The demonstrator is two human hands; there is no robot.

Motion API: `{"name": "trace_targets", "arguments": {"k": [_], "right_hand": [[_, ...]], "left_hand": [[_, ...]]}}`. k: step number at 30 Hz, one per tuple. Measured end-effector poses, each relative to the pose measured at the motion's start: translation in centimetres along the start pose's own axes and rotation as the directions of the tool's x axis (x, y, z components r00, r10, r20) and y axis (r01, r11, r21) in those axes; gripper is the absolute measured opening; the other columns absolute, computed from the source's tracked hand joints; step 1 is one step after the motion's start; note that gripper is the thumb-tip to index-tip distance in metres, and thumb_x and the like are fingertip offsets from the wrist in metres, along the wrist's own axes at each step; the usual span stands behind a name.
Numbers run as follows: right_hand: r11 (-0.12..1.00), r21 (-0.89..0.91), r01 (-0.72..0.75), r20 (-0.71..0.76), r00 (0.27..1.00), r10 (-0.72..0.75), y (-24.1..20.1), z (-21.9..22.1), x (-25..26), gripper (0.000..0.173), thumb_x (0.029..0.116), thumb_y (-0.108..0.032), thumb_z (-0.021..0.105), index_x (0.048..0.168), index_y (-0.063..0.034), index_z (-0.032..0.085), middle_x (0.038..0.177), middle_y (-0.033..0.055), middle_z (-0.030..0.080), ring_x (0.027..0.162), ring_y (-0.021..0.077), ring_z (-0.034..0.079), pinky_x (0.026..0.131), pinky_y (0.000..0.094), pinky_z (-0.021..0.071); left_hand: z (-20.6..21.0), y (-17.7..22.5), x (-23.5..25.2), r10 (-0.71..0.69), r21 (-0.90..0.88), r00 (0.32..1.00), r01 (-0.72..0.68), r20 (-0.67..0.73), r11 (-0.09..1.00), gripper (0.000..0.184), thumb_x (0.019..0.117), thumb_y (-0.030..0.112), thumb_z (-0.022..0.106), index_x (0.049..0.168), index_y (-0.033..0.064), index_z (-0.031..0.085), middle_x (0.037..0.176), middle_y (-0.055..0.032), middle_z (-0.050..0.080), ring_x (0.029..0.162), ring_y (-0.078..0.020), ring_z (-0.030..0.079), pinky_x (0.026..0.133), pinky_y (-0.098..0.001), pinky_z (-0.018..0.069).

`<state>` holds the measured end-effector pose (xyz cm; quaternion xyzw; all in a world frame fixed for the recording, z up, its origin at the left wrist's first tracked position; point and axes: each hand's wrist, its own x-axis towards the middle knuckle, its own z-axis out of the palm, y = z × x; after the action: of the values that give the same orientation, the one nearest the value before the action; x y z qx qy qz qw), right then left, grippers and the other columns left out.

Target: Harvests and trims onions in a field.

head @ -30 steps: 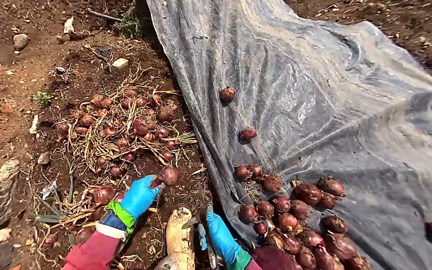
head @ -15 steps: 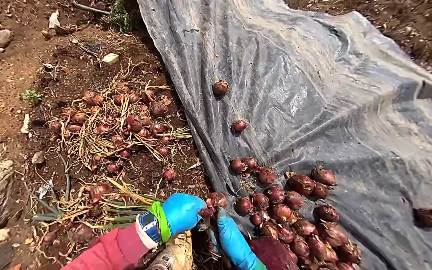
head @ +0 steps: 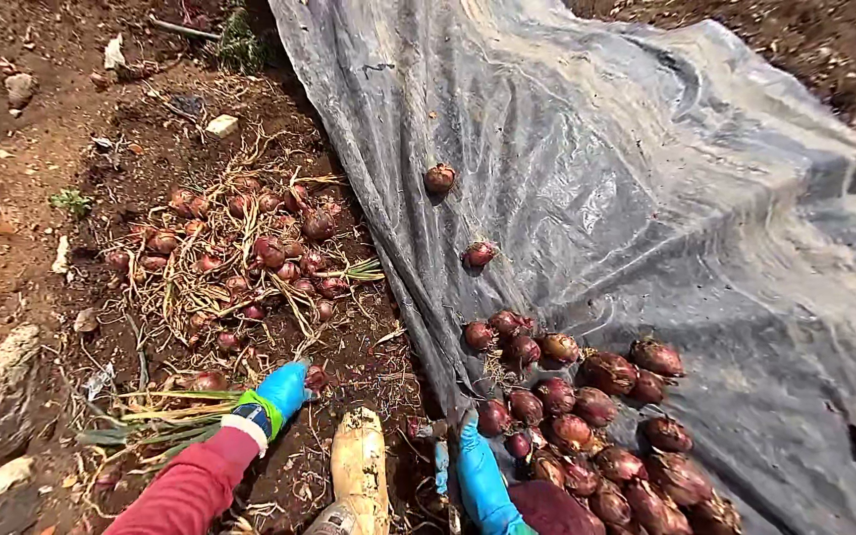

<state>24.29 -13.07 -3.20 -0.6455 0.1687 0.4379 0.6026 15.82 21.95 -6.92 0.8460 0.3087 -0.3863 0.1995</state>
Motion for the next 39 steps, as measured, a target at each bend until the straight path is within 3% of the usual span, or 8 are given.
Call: {"name": "trace_targets", "arguments": {"k": [3, 8, 14, 20, 26, 30, 35, 39], "right_hand": [[0.996, -0.042, -0.081, 0.166, 0.982, 0.087, 0.7, 2.0, 1.2, 0.083, 0.1035, -0.068, 0.007, 0.100, -0.0023, 0.058, 0.060, 0.0119, 0.058, 0.046, 0.0255, 0.058, 0.044, 0.0422, 0.0549], [0.958, -0.089, 0.273, 0.455, 0.867, -0.204, -3.2, 5.5, 0.0, 0.083, 0.0888, -0.086, 0.036, 0.084, -0.0079, 0.064, 0.061, 0.0059, 0.061, 0.047, 0.0196, 0.060, 0.045, 0.0367, 0.0555], [0.936, -0.278, 0.218, 0.318, 0.940, -0.124, -3.4, 4.2, 0.1, 0.084, 0.0983, -0.078, 0.020, 0.073, -0.0078, 0.059, 0.057, 0.0071, 0.057, 0.046, 0.0214, 0.057, 0.045, 0.0396, 0.0533], [0.910, -0.358, 0.209, 0.309, 0.946, -0.096, -2.3, -0.1, -2.2, 0.084, 0.0958, -0.081, 0.017, 0.084, -0.0105, 0.062, 0.060, 0.0048, 0.057, 0.047, 0.0186, 0.057, 0.045, 0.0378, 0.0529], [0.962, 0.191, 0.194, -0.209, 0.966, -0.153, -2.9, -7.4, 0.1, 0.080, 0.0961, -0.078, 0.005, 0.100, -0.0179, 0.058, 0.056, 0.0011, 0.052, 0.043, 0.0169, 0.050, 0.040, 0.0383, 0.0470], [0.993, 0.043, 0.114, -0.229, 0.968, -0.101, -2.3, -6.2, -0.2, 0.080, 0.0991, -0.075, 0.008, 0.103, -0.0131, 0.058, 0.061, 0.0038, 0.057, 0.047, 0.0182, 0.055, 0.042, 0.0389, 0.0506], [0.984, -0.162, 0.071, -0.065, 0.994, -0.082, -1.2, -0.3, 0.2, 0.082, 0.1047, -0.066, 0.007, 0.105, -0.0053, 0.062, 0.062, 0.0102, 0.059, 0.045, 0.0240, 0.057, 0.041, 0.0442, 0.0535], [0.979, -0.187, 0.079, 0.063, 0.996, -0.068, -0.1, 2.5, -0.8, 0.078, 0.1084, -0.058, 0.009, 0.086, -0.0027, 0.061, 0.057, 0.0106, 0.060, 0.042, 0.0240, 0.058, 0.040, 0.0415, 0.0537]], "left_hand": [[-2.0, 3.0, -4.0, 0.152, -0.225, 0.985, -0.166, -0.078, 0.960, 0.051, 0.0834, 0.045, 0.083, 0.127, 0.0209, 0.069, 0.116, -0.0065, 0.074, 0.111, -0.0248, 0.070, 0.100, -0.0543, 0.0550], [-4.4, 8.4, -9.9, 0.512, -0.258, 0.852, -0.522, -0.107, 0.813, 0.066, 0.0861, 0.076, 0.063, 0.108, 0.0150, 0.075, 0.099, -0.0039, 0.074, 0.096, -0.0188, 0.071, 0.089, -0.0464, 0.0574], [-5.4, 7.7, -9.3, 0.276, -0.215, 0.932, -0.327, -0.237, 0.920, 0.046, 0.0807, 0.061, 0.081, 0.102, 0.0212, 0.076, 0.093, -0.0011, 0.075, 0.090, -0.0202, 0.072, 0.083, -0.0523, 0.0586], [-4.2, 16.2, -12.3, 0.561, 0.000, 0.797, -0.576, 0.223, 0.818, 0.025, 0.1017, 0.032, 0.055, 0.111, 0.0163, 0.072, 0.108, -0.0090, 0.074, 0.103, -0.0316, 0.070, 0.084, -0.0619, 0.0549], [-3.5, 4.6, -12.7, 0.072, -0.356, 0.995, -0.090, -0.064, 0.930, 0.027, 0.0982, 0.036, 0.066, 0.118, 0.0206, 0.075, 0.109, -0.0042, 0.076, 0.105, -0.0221, 0.072, 0.095, -0.0535, 0.0563], [-2.5, -7.2, -11.1, -0.459, -0.484, 0.851, 0.298, -0.256, 0.823, 0.033, 0.0999, 0.037, 0.065, 0.126, 0.0183, 0.073, 0.118, -0.0129, 0.074, 0.114, -0.0348, 0.069, 0.099, -0.0651, 0.0512], [4.0, -12.0, -6.8, -0.726, -0.841, 0.660, 0.269, -0.194, 0.469, 0.042, 0.0943, 0.032, 0.074, 0.132, 0.0130, 0.068, 0.122, -0.0177, 0.072, 0.118, -0.0376, 0.066, 0.102, -0.0652, 0.0498], [8.0, -9.6, -6.3, -0.630, -0.943, 0.777, 0.201, -0.011, 0.264, 0.075, 0.0793, 0.028, 0.090, 0.141, 0.0061, 0.055, 0.115, -0.0186, 0.071, 0.098, -0.0305, 0.072, 0.082, -0.0515, 0.0612]]}}
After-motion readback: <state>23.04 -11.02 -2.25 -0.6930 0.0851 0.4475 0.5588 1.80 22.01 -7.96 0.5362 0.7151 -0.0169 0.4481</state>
